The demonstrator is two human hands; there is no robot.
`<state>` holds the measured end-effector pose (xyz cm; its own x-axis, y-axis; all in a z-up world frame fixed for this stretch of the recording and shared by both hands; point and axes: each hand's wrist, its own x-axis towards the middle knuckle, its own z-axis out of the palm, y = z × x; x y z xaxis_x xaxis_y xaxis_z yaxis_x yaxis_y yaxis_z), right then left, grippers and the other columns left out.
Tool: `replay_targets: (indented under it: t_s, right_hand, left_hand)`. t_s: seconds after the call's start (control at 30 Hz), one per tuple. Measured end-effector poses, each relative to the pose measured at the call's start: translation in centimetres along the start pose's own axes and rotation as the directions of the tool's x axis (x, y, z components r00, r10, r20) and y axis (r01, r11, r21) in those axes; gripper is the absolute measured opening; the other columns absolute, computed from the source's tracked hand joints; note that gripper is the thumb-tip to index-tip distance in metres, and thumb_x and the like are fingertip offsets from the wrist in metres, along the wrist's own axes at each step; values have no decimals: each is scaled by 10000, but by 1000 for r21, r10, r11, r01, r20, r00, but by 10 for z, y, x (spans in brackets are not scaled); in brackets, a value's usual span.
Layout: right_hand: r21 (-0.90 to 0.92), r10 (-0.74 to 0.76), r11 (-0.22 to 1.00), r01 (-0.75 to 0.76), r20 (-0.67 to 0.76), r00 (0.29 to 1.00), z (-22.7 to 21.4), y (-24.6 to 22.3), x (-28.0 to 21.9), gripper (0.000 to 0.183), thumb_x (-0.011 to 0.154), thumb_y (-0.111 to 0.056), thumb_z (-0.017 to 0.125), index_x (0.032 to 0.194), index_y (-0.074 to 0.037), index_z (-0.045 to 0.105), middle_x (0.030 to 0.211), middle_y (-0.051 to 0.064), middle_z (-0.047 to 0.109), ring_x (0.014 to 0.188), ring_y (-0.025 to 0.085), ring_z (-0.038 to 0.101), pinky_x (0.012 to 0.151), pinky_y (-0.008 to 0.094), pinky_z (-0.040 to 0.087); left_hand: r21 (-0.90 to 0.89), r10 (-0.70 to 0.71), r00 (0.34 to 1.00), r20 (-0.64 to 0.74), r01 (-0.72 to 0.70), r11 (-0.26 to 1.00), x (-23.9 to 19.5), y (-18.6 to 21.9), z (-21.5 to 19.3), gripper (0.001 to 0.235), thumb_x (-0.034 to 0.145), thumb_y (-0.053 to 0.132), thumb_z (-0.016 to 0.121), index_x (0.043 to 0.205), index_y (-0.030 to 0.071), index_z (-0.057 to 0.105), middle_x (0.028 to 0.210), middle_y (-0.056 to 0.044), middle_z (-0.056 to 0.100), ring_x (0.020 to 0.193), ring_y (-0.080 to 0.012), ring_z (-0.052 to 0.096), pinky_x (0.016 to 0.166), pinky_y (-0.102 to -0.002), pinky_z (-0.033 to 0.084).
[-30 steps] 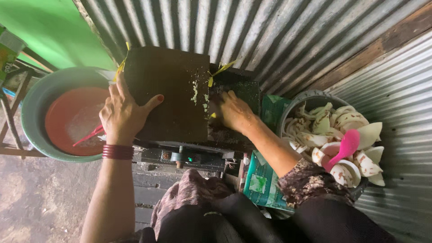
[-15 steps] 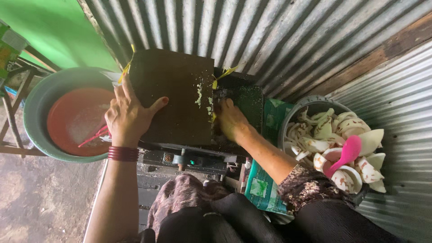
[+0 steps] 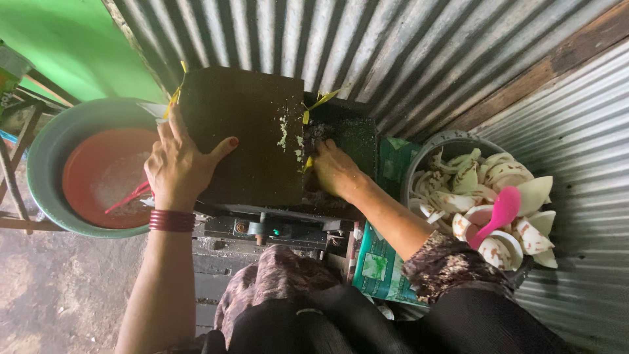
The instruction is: The person grates coconut pieces using a manual grater. They repeatedly pick up coconut chunks from a metal bowl, press them against the grater, and return the spent shells to the bowl. The grated coconut falls into a basin below.
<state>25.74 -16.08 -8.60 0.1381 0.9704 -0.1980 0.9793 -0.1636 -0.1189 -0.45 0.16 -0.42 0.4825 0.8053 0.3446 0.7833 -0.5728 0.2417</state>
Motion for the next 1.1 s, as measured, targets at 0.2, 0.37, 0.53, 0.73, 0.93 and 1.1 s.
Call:
replay_targets:
  t_s: [0.2,0.37,0.53,0.73,0.93,1.1]
  right_hand:
    - [348,82,936,-47,-86,993,3,-7,1,617,777,108,540,1389,47,500,1379,266,477,1237,419,518,1049,441,500]
    - [362,-14,929,72,-160,987,-6,-12,-1,659,723,67,611,1374,28,513,1382,269,464,1284,445,436,1051,465,460]
    - [313,-9,949,35,-86,996,-15,-12,1,609,766,35,669,1365,26,562,1345,287,472,1237,471,461,1035,504,401]
    - [-110,-86,991,78,-69,994,1,18,-6,146,793,6,675,904,24,768,1163,214,652,1123,348,648,1006,398,542]
    - [21,-126,992,125,120,985,1,27,21,132,878,1,643,855,-13,772,895,191,755,785,305,772,725,397,639]
    - [125,-89,989,77,101,991,-18,19,21,170,836,-162,731,828,3,769,825,218,730,784,354,747,707,445,611]
  left_hand:
    - [-18,-36,999,19,37,999,0,1,-1,1182,787,806,734,1588,36,331,1289,-214,601,960,-409,692,705,-492,572]
    - [-24,-27,1000,5,27,999,3,2,-2,1181,785,807,751,1572,31,336,1274,-214,603,962,-411,693,700,-491,573]
    - [-35,-21,1000,13,21,999,1,1,-3,1181,785,798,750,1579,32,329,1285,-217,600,957,-413,693,694,-495,570]
    - [-24,-8,1000,6,8,1000,3,3,-4,1175,796,792,748,1578,25,323,1293,-228,600,951,-420,689,701,-502,566]
    - [-22,-34,998,55,35,999,2,2,-4,1186,803,801,730,1598,26,311,1291,-226,601,994,-423,680,729,-505,567]
    - [-12,-19,999,32,19,1000,4,4,-2,1191,812,810,721,1585,0,315,1329,-233,589,1014,-419,679,739,-500,572]
